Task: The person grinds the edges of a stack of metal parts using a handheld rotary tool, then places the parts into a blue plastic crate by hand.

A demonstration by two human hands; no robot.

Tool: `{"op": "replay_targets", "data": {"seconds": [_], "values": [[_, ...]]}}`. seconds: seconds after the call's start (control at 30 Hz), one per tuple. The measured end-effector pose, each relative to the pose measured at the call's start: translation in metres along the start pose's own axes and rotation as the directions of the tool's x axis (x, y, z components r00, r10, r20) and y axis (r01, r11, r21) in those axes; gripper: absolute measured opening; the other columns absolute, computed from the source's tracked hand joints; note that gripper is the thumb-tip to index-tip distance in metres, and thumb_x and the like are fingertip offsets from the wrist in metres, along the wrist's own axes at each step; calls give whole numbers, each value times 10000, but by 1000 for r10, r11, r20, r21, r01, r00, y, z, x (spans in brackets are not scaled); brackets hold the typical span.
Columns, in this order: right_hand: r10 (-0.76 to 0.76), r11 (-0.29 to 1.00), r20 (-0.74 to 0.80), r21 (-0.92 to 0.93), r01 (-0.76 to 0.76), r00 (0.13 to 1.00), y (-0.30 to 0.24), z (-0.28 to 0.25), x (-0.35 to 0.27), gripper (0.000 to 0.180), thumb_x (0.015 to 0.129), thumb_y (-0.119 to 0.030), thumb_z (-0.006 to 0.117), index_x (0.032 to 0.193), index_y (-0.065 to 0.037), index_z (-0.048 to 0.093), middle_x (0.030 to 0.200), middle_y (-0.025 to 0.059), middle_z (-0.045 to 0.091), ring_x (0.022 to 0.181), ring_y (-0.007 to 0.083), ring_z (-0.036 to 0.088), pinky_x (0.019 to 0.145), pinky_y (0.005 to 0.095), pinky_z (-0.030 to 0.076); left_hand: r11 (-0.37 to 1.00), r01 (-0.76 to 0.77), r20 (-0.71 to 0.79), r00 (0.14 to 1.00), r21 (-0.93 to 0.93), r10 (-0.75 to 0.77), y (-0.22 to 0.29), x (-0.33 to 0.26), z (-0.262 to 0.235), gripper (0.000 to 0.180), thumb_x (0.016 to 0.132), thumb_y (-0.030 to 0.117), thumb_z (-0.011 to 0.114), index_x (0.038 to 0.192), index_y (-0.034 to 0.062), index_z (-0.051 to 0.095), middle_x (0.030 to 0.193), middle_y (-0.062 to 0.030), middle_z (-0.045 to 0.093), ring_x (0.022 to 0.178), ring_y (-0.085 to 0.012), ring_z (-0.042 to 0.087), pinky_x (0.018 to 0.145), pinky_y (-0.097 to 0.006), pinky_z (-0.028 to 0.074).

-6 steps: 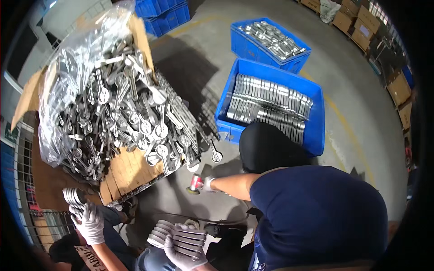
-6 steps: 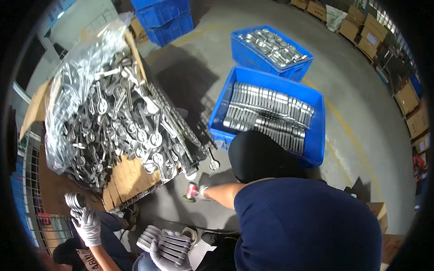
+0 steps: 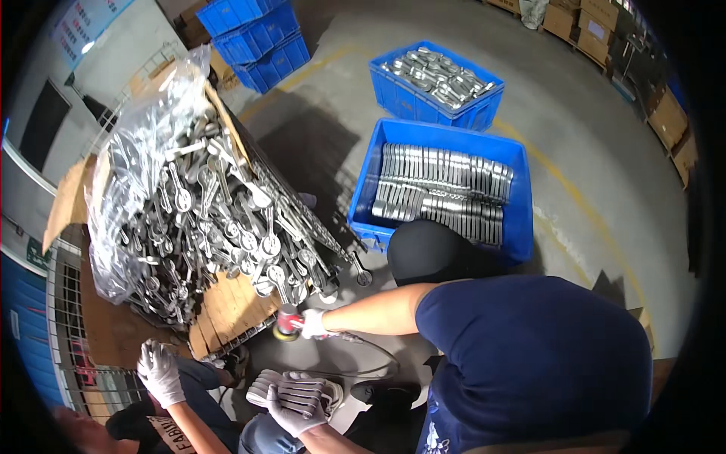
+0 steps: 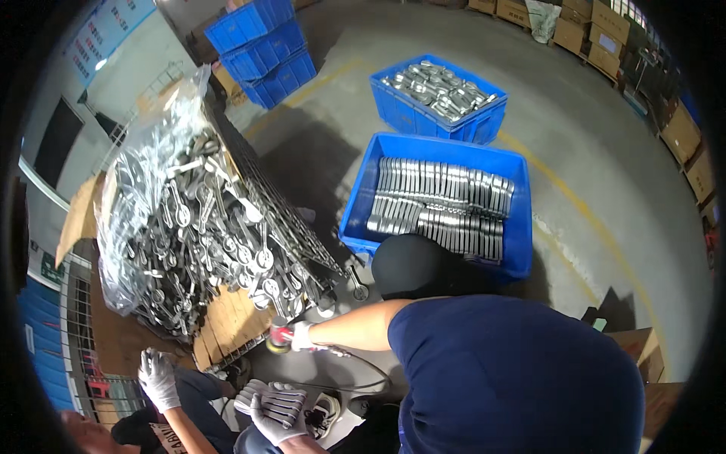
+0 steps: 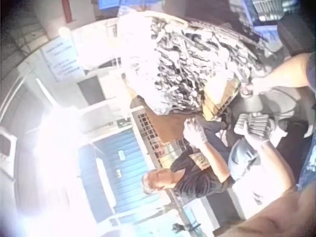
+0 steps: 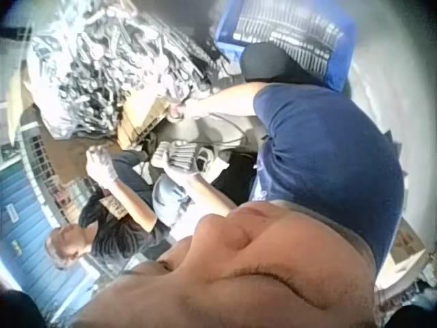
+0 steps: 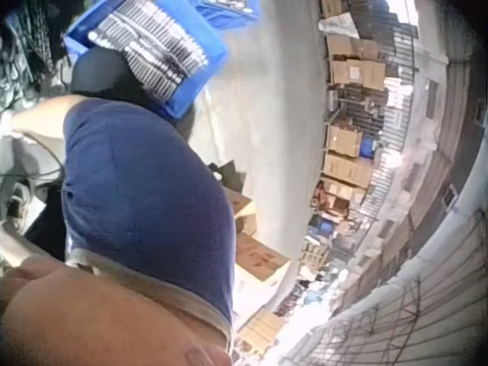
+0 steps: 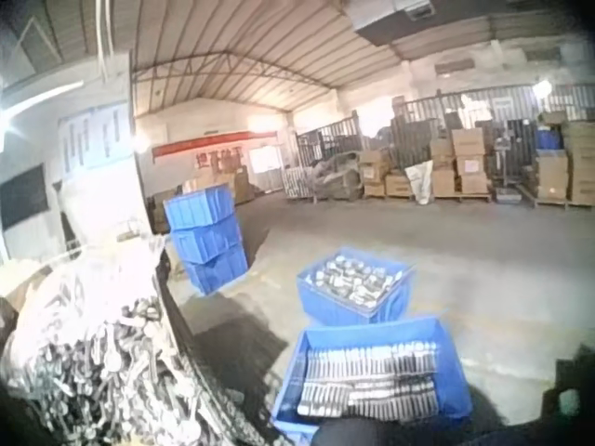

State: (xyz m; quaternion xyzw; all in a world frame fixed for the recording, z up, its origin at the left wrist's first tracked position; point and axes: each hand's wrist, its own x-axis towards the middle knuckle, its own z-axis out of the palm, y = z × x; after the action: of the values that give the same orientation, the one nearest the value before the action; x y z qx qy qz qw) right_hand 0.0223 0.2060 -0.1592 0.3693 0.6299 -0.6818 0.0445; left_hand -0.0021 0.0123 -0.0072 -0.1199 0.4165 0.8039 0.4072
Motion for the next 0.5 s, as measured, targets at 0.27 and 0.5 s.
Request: {"op": "replay_targets", "data": {"seconds": [0.27,0.5], "values": [[-634,744,93,345,572,768,-145,-49,-135,643,729,-204,788,1252,-72,438,705,32,582,496,92,544,408,226,443,998,-32,74,997,-55,36,1,12,-26,421,821,384,578,1033,22,535,966,-149,564,878,-295,531,822,-445,445],[-450,855,99,335,396,887,-123,-88,-175,315,820,-345,724,992,-87,667,642,16,607,444,77,515,405,225,431,966,-260,430,873,9,231,-7,23,22,733,771,709,551,1175,100,494,1079,-94,569,920,-272,575,775,-420,509]]}}
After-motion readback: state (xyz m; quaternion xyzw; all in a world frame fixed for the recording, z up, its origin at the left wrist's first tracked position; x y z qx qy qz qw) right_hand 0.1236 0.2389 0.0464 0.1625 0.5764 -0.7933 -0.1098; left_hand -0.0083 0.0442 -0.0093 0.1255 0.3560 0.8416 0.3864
